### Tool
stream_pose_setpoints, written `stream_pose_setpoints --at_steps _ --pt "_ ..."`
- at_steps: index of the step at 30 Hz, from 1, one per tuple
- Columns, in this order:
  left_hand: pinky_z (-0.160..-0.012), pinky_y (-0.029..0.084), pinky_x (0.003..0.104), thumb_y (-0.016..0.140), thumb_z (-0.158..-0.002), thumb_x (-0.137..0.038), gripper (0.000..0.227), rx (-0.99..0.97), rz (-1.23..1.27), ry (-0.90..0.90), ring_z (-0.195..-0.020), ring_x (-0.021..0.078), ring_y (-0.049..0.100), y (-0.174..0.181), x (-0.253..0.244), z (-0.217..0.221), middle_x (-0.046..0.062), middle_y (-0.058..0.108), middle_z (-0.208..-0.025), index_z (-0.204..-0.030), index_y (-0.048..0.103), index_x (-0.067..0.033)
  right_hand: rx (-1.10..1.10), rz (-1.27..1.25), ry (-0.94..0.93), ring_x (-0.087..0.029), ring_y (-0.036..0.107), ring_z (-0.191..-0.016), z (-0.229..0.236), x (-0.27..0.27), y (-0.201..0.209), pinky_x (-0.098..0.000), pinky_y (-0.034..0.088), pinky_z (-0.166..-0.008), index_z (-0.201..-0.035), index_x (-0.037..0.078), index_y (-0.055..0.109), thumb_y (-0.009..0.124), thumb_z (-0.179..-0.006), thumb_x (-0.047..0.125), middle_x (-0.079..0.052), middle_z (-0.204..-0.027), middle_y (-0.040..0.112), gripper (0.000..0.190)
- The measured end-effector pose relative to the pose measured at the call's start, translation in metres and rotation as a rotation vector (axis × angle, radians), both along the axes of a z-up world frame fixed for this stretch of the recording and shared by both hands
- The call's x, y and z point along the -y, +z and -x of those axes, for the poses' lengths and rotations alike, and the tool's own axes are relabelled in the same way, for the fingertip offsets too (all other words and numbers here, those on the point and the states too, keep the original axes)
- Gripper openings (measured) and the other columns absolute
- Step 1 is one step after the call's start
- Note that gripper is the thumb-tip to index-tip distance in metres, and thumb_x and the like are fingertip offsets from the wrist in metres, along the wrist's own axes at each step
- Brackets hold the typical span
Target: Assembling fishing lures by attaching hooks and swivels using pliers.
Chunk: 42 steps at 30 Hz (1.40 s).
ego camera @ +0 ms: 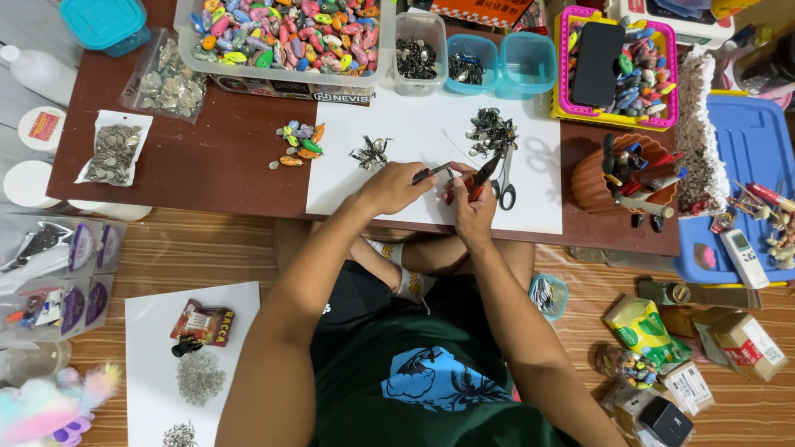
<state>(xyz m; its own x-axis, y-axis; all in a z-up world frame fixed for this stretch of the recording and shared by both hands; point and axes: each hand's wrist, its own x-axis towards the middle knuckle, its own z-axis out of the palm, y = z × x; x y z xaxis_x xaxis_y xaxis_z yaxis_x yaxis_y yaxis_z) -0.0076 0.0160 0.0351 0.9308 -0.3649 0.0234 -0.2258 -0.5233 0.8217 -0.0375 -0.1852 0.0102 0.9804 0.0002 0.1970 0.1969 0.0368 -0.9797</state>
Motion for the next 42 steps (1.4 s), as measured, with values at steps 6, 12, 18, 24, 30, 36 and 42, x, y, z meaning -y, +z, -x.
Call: stream_pose_setpoints --at_steps 6,12,18,24,30,36,42 --pt "-0.064 0.051 0.047 0.064 -0.096 -0.044 0.047 0.011 0.005 0.0 -0.068 0.0412 0.068 -0.002 0.0 -0.001 0.023 0.066 -0.069 -0.082 0.064 0.001 0.029 0.025 -0.009 -0.009 0.063 -0.077 0.002 -0.002 0.005 -0.0227 0.053 -0.072 -0.127 -0.007 0.058 0.056 -0.108 0.008 -0.003 -0.086 0.064 0.025" --pt "-0.062 0.05 0.048 0.064 -0.097 -0.045 0.049 0.02 0.005 -0.015 -0.066 0.0397 0.067 -0.003 -0.001 -0.001 0.022 0.066 -0.067 -0.082 0.064 0.0016 0.028 0.054 -0.019 -0.009 0.063 -0.077 0.001 -0.002 0.004 -0.0226 0.052 -0.072 -0.126 -0.007 0.059 0.056 -0.108 0.008 -0.004 -0.085 0.064 0.024" --pt "-0.059 0.05 0.044 0.062 -0.097 -0.045 0.049 -0.064 0.001 -0.002 -0.059 0.032 0.068 0.012 -0.004 0.0 0.019 0.065 -0.063 -0.082 0.063 0.0018 0.022 0.061 -0.014 -0.009 0.064 -0.076 0.002 -0.002 0.01 -0.0227 0.053 -0.072 -0.122 -0.006 0.058 0.055 -0.108 0.009 -0.006 -0.088 0.067 0.021" --pt "-0.06 0.05 0.045 0.062 -0.097 -0.044 0.048 -0.05 0.005 -0.007 -0.06 0.0332 0.068 0.011 -0.005 0.001 0.02 0.065 -0.063 -0.083 0.064 0.0015 0.019 0.037 0.002 -0.01 0.064 -0.077 0.001 -0.001 0.008 -0.0234 0.053 -0.073 -0.122 -0.007 0.058 0.055 -0.109 0.01 -0.007 -0.089 0.067 0.021" --pt "-0.063 0.05 0.047 0.063 -0.096 -0.043 0.047 -0.014 0.001 -0.014 -0.066 0.0381 0.068 0.006 -0.002 0.002 0.022 0.066 -0.066 -0.082 0.064 0.0014 0.008 0.046 -0.011 -0.01 0.065 -0.076 0.002 -0.002 0.009 -0.0234 0.054 -0.072 -0.122 -0.007 0.058 0.055 -0.108 0.011 -0.006 -0.086 0.067 0.023" --pt "-0.064 0.05 0.048 0.063 -0.096 -0.042 0.045 0.029 0.01 -0.01 -0.07 0.0411 0.068 0.003 -0.001 0.002 0.022 0.066 -0.068 -0.085 0.065 0.0012 0.02 -0.011 0.0 -0.01 0.064 -0.077 0.0 -0.002 0.004 -0.0232 0.053 -0.072 -0.123 -0.006 0.058 0.057 -0.108 0.01 -0.005 -0.087 0.065 0.022" --pt "-0.061 0.05 0.046 0.063 -0.096 -0.04 0.04 0.005 0.048 0.007 -0.064 0.0386 0.068 0.009 0.002 0.004 0.022 0.066 -0.066 -0.088 0.067 -0.0006 0.021 0.036 -0.024 -0.009 0.064 -0.077 0.001 -0.002 0.007 -0.0228 0.053 -0.072 -0.123 -0.007 0.059 0.056 -0.108 0.008 -0.005 -0.086 0.065 0.021"
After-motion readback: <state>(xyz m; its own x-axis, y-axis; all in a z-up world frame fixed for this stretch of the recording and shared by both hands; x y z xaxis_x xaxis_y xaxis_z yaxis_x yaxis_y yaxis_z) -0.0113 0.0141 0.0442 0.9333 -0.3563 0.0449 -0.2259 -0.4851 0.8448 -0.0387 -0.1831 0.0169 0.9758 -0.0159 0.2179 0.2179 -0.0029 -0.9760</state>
